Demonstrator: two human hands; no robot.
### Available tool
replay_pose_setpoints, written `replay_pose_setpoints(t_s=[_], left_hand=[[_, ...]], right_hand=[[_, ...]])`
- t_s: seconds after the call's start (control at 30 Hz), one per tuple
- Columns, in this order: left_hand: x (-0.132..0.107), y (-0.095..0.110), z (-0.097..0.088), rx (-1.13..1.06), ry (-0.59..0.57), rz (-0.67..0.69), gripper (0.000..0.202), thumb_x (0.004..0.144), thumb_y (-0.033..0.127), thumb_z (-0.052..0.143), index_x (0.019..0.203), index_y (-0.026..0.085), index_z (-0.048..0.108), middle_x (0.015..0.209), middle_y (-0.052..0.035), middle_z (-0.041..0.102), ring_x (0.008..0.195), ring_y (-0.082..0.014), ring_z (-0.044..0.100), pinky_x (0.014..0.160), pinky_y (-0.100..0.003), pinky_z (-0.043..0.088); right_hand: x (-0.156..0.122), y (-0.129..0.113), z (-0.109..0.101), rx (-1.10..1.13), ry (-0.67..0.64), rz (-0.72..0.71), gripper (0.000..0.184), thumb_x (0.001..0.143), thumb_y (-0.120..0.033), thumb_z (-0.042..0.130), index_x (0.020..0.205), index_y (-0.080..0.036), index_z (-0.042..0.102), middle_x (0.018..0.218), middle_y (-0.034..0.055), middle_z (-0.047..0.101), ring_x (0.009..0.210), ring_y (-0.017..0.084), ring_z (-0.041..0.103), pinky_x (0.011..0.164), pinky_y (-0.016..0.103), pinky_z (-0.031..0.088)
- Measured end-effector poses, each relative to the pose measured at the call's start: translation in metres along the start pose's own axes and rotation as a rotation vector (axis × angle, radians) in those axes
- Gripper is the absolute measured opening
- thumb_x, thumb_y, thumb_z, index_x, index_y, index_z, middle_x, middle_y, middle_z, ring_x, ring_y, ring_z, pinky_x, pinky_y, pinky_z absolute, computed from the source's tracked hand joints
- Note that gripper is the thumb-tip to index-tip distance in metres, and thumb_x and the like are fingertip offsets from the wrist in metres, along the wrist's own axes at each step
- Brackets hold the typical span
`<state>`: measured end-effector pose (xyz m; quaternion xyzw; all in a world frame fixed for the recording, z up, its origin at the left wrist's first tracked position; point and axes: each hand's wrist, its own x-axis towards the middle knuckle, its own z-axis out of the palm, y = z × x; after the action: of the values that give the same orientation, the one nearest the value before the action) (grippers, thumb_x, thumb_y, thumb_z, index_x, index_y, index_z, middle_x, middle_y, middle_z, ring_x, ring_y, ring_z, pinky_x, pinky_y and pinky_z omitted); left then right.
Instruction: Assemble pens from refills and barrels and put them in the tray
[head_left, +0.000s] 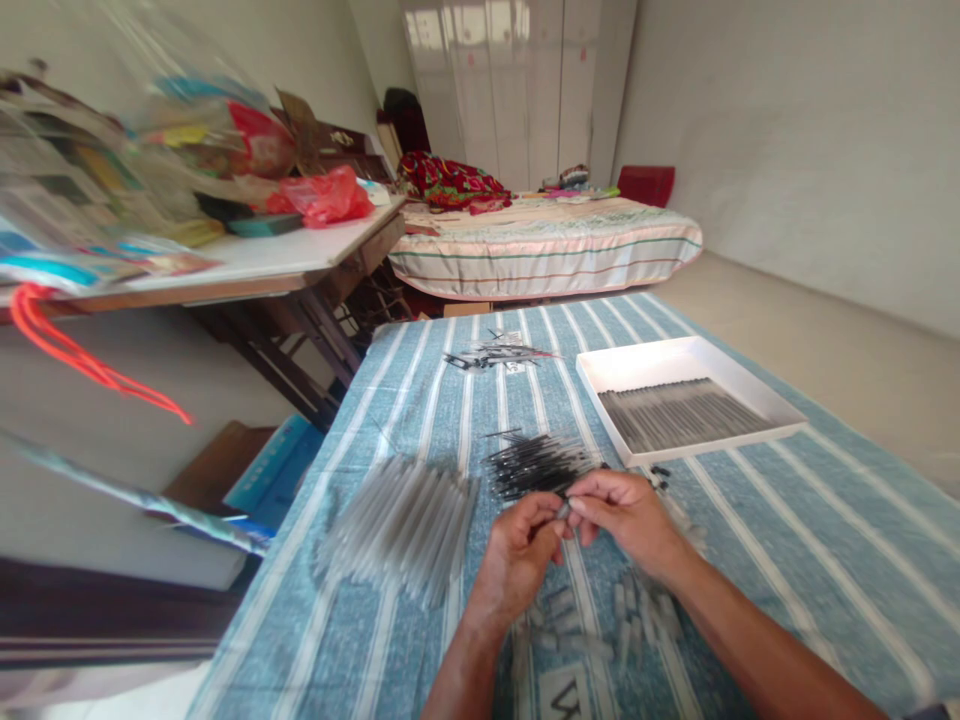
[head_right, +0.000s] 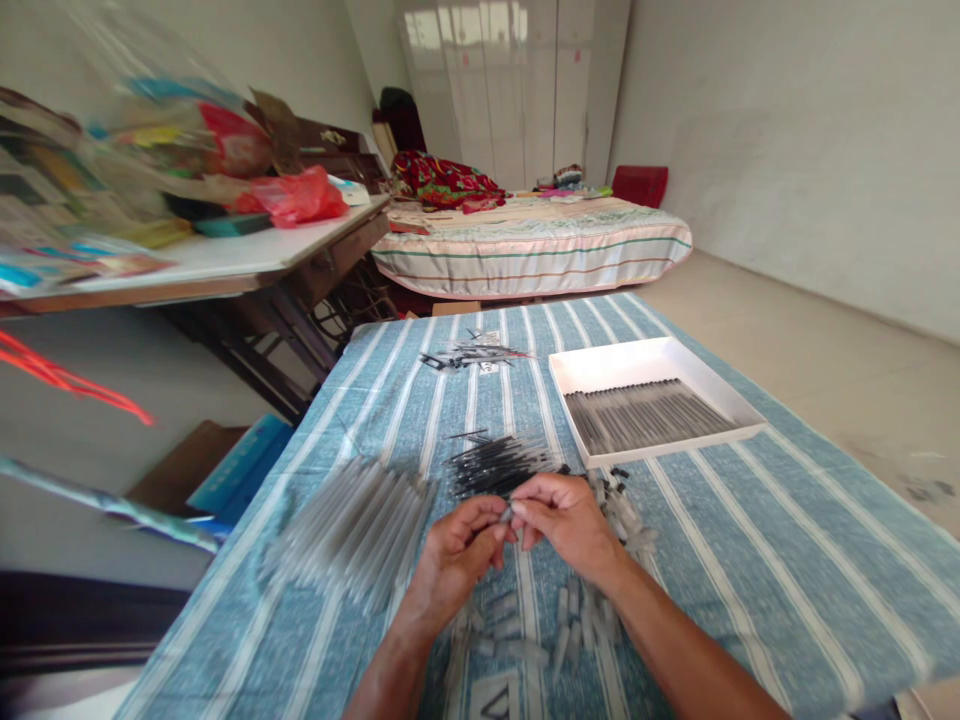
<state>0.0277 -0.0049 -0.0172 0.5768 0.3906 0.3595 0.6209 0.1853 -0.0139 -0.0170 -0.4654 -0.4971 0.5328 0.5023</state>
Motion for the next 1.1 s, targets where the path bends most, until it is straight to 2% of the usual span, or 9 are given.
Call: replay_pose_setpoints(t_s=[0.2,0.3,0.5,0.63,0.77,0.97,1.1], left_hand=[[-0.001,0.006,-0.003,0.061,-0.106,-0.059,0.008,0.073,0.017,0.052,0.080,0.016,0.056,0.064,0.0025,0.058,0.048,-0.0074,0.046,0.047,-0.019,0.036],[-0.001,0.009,-0.004,0.101,-0.190,-0.088,0.007,0.073,0.014,0.050,0.076,0.016,0.057,0.061,0.0028,0.057,0.047,-0.0070,0.046,0.048,-0.019,0.036],[0.002,0.014,-0.012,0.158,-0.226,-0.146,0.009,0.073,0.022,0.055,0.077,0.016,0.061,0.061,0.0018,0.058,0.047,-0.0078,0.046,0.046,-0.019,0.035],[0.004,0.018,-0.017,0.155,-0.286,-0.278,0.015,0.074,0.030,0.057,0.081,0.016,0.059,0.062,0.0016,0.061,0.044,-0.0067,0.044,0.041,-0.018,0.028],[0.004,0.020,-0.018,0.169,-0.257,-0.285,0.019,0.072,0.032,0.060,0.083,0.016,0.059,0.062,0.0017,0.061,0.045,-0.0072,0.045,0.041,-0.018,0.028],[0.009,0.019,-0.014,0.255,-0.246,-0.187,0.016,0.069,0.029,0.063,0.079,0.017,0.063,0.063,0.0020,0.061,0.051,-0.0100,0.049,0.049,-0.021,0.038],[0.011,0.015,-0.015,0.266,-0.247,-0.140,0.016,0.068,0.028,0.064,0.081,0.018,0.064,0.064,0.0025,0.061,0.055,-0.0112,0.050,0.052,-0.021,0.041]], right_hand=[[-0.003,-0.008,-0.021,-0.363,-0.229,-0.066,0.006,0.077,-0.021,0.054,0.076,-0.017,0.058,0.059,-0.0035,0.059,0.047,0.009,0.055,0.049,0.020,0.043],[-0.005,-0.012,-0.024,-0.421,-0.281,-0.055,0.007,0.077,-0.019,0.052,0.073,-0.018,0.057,0.057,-0.0042,0.057,0.048,0.010,0.056,0.049,0.020,0.042],[-0.009,-0.003,-0.014,-0.231,-0.268,0.077,0.003,0.076,-0.020,0.049,0.074,-0.019,0.051,0.054,-0.0063,0.054,0.043,0.008,0.051,0.043,0.018,0.038],[-0.010,0.003,-0.010,-0.074,-0.259,0.044,0.007,0.075,-0.025,0.052,0.074,-0.019,0.049,0.059,-0.0051,0.055,0.044,0.008,0.053,0.046,0.019,0.041],[-0.010,0.006,-0.007,-0.035,-0.219,0.015,0.012,0.076,-0.029,0.053,0.075,-0.019,0.048,0.059,-0.0048,0.055,0.045,0.008,0.053,0.046,0.019,0.042],[-0.012,0.003,-0.008,-0.316,-0.187,0.063,0.021,0.082,-0.030,0.049,0.064,-0.018,0.048,0.050,-0.0063,0.051,0.039,0.007,0.050,0.040,0.017,0.037],[-0.013,0.001,-0.008,-0.521,-0.093,-0.009,0.035,0.083,-0.035,0.050,0.053,-0.016,0.048,0.045,-0.0058,0.048,0.040,0.006,0.046,0.041,0.016,0.032]])
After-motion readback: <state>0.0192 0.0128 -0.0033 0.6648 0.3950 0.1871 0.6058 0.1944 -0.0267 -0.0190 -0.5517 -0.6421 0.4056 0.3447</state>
